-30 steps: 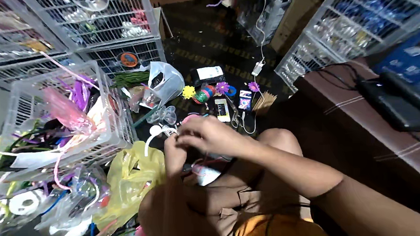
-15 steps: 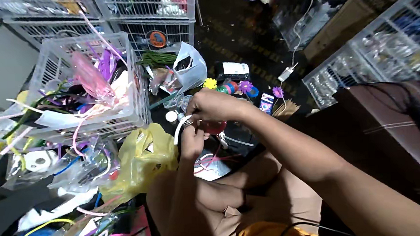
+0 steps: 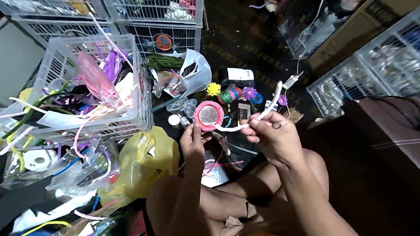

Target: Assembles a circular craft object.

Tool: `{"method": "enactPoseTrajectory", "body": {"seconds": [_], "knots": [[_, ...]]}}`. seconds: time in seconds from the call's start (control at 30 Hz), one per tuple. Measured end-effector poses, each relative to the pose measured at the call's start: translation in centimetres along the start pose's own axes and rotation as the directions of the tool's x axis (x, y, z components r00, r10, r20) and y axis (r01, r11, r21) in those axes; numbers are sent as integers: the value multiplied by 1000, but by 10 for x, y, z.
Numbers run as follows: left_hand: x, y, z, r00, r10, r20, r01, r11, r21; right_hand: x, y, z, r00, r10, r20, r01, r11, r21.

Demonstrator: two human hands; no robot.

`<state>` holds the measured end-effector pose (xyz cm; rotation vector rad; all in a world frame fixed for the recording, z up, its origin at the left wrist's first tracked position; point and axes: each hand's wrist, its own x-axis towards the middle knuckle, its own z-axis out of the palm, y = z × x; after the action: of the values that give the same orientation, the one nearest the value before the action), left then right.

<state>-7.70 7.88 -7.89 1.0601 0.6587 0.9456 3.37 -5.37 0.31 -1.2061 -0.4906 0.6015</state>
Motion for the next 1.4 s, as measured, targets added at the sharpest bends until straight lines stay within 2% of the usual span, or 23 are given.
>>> {"method": "enactPoseTrajectory", "body": {"seconds": [0.13, 0.27, 0.43, 0.63, 0.77, 0.93, 1.13, 1.27, 1.4], "knots": [[-3, -3, 3, 1000, 20, -21, -22, 995, -99, -6, 22, -1, 984, 170, -63, -144, 945, 293], [-4, -4, 5, 997, 66, -27, -69, 987, -142, -3, 34, 13, 959, 238, -154, -174, 923, 343], [-4, -6, 5, 999, 24, -29, -28, 986, -162, 11, 48, 20, 950, 298, -90, -222, 852, 474], [-2, -7, 7, 997, -75, -7, 73, 983, -167, 18, 58, 14, 972, 236, -4, -214, 889, 404], [1, -10, 5, 996, -85, 16, 86, 981, -176, 24, 60, 9, 979, 196, 51, -201, 909, 365], [2, -8, 3, 994, -102, 45, 109, 974, -197, 28, 58, 4, 972, 225, 74, -237, 913, 332], [3, -12, 2, 992, -90, 89, 107, 972, -209, 25, 58, 8, 949, 314, 19, -301, 889, 344], [3, -14, 2, 995, -72, 66, 82, 982, -169, 19, 62, 15, 928, 371, -33, -328, 858, 396], [4, -16, 3, 997, -71, 30, 76, 976, -206, 15, 67, 21, 917, 390, -87, -312, 834, 455]]}}
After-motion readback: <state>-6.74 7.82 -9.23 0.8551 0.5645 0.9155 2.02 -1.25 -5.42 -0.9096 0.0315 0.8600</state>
